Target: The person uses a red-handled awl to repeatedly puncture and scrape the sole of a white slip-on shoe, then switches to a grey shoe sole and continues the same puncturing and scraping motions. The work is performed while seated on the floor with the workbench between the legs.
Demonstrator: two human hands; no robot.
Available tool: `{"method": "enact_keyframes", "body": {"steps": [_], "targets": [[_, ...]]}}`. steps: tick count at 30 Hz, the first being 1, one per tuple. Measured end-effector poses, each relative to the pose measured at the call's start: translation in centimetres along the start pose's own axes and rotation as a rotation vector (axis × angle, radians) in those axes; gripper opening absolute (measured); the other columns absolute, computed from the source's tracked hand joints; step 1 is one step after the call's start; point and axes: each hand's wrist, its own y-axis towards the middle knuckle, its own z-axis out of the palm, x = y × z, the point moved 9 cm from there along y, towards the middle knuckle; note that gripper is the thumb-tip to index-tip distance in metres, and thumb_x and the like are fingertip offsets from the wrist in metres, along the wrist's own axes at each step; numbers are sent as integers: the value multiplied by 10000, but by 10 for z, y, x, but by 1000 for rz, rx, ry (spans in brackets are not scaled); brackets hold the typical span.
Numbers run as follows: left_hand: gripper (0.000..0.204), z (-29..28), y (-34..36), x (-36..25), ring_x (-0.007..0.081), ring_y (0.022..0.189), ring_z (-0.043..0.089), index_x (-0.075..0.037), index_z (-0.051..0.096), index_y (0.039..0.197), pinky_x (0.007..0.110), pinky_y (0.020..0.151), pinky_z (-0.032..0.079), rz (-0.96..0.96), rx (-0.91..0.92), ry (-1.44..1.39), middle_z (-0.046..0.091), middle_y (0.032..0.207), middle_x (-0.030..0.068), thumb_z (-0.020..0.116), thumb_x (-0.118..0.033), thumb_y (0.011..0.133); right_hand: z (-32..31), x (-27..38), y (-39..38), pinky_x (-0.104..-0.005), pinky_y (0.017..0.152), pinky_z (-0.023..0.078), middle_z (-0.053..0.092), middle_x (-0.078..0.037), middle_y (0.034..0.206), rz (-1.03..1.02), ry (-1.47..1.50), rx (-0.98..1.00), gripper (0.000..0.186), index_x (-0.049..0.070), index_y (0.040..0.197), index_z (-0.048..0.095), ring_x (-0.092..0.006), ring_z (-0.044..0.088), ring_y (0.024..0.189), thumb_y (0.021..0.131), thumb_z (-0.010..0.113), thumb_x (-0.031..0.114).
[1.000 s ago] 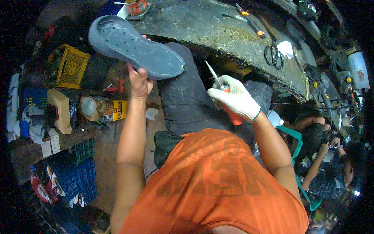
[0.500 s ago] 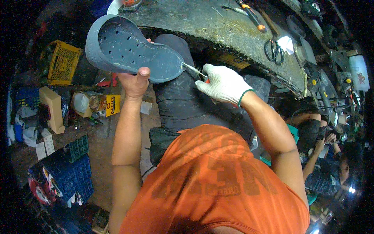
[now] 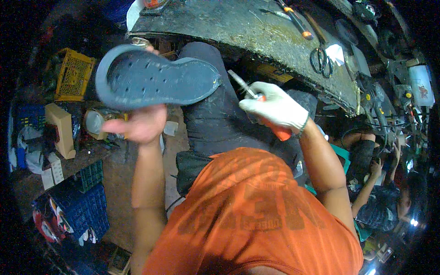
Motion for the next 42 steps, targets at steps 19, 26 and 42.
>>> {"method": "enact_keyframes", "body": {"steps": [19, 26, 42], "targets": [[1166, 32, -59, 76, 426, 1502, 527, -42, 256, 1724, 672, 1208, 462, -755, 140, -385, 441, 1681, 262, 680, -784, 931, -3, 65, 34, -333, 601, 607, 733, -80, 1008, -273, 599, -129, 357, 48, 1246, 628, -185, 701, 728, 1016, 770, 280], [1152, 11, -13, 111, 404, 1545, 475, -79, 310, 1704, 641, 1245, 426, -527, 27, 13, 431, 1700, 227, 672, -828, 906, -5, 70, 10, -329, 620, 598, 716, -62, 995, -339, 495, -202, 475, 45, 1311, 595, -173, 701, 739, 949, 846, 221], [730, -30, 8, 86, 289, 1141, 762, 16, 606, 1419, 443, 1005, 634, -627, -235, 363, 749, 1318, 215, 422, -636, 1147, 51, 37, 4, -344, 754, 567, 694, -82, 951, -212, -224, -125, 450, 33, 1202, 639, -173, 678, 855, 916, 865, 296]]}}
